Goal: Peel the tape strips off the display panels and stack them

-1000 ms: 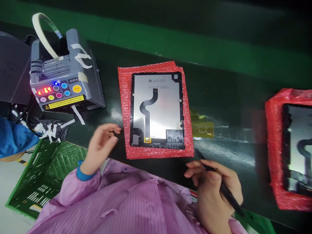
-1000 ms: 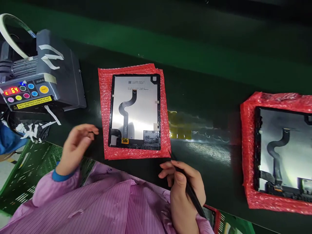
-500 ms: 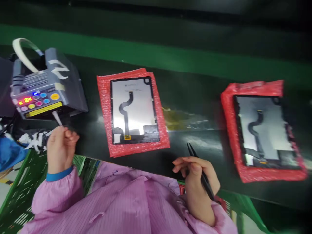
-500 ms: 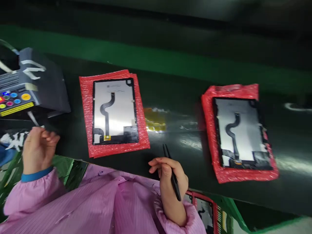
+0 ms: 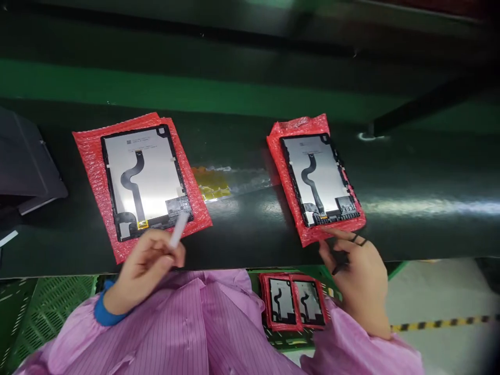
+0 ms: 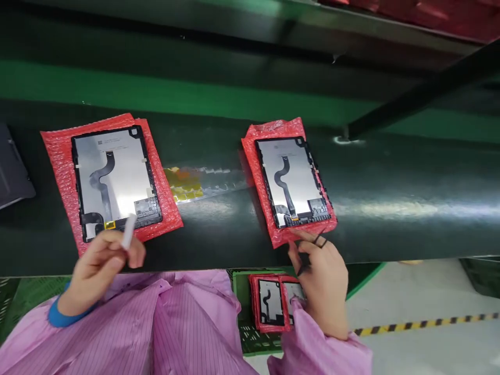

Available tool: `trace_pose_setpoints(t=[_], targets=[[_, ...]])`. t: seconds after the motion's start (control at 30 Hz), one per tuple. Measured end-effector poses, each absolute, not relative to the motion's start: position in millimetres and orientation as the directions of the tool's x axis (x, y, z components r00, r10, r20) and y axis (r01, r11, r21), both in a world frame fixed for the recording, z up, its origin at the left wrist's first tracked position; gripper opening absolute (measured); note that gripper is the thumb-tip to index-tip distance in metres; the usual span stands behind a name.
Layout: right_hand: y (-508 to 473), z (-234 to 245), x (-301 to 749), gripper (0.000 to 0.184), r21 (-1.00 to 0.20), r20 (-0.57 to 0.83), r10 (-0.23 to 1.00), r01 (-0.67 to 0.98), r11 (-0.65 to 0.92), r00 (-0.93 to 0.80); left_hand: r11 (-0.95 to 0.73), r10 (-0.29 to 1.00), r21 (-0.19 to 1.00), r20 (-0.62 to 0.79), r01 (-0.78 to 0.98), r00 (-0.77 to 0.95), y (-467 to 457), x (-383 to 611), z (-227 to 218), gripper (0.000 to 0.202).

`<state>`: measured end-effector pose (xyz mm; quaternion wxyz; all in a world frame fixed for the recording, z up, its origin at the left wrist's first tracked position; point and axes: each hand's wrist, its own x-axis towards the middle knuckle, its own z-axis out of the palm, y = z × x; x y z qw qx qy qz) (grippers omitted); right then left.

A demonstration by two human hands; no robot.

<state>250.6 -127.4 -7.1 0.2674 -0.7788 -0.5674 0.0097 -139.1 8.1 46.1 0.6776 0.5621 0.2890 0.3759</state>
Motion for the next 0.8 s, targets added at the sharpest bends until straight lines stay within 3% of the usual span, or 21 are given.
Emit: trace_pose_setpoints(t=[0.13, 0.27, 0.43, 0.53, 0.63, 0.7, 0.8], targets=[[-133.0, -14.1, 261.7, 0.02, -0.347, 0.237, 0.951, 0.932, -0.108, 0.199, 0.216, 0.664, 0.948, 0.034, -0.235, 0.747, 2.9, -78.1, 32.0, 0.032], [-134.1, -19.2, 261.9, 0.028, -0.368, 0.35, 0.89, 0.916, -0.157, 0.293, 0.415, 0.597, 0.881, -0.075, -0.227, 0.799, -0.2, -17.5, 15.8, 0.048], [-129.1, -2.8, 241.4, 0.04, -0.409, 0.457, 0.827, 0.903, -0.132, 0.328, 0.595, 0.659, 0.783, -0.347, -0.18, 0.668, 2.3, 48.4, 3.5, 0.066], [-124.5, 10.3, 222.0, 0.039, -0.45, 0.441, 0.865, 0.893, -0.018, 0.239, 0.561, 0.71, 0.805, -0.348, -0.192, 0.613, 9.7, 79.8, -2.9, 0.058], [-119.6, 12.0, 212.8, 0.032, -0.624, 0.345, 0.916, 0.78, 0.059, 0.206, 0.481, 0.784, 0.853, -0.313, -0.205, 0.536, 17.8, 98.6, -10.1, 0.065], [-116.2, 6.7, 215.8, 0.033, -0.742, 0.275, 0.893, 0.669, -0.038, 0.356, 0.433, 0.813, 0.877, -0.28, -0.207, 0.511, 20.6, 101.0, -11.6, 0.071], [-110.8, -1.7, 226.5, 0.051, -0.844, 0.163, 0.712, 0.47, -0.259, 0.683, 0.385, 0.824, 0.899, -0.232, -0.211, 0.517, 19.6, 88.3, -2.8, 0.07]])
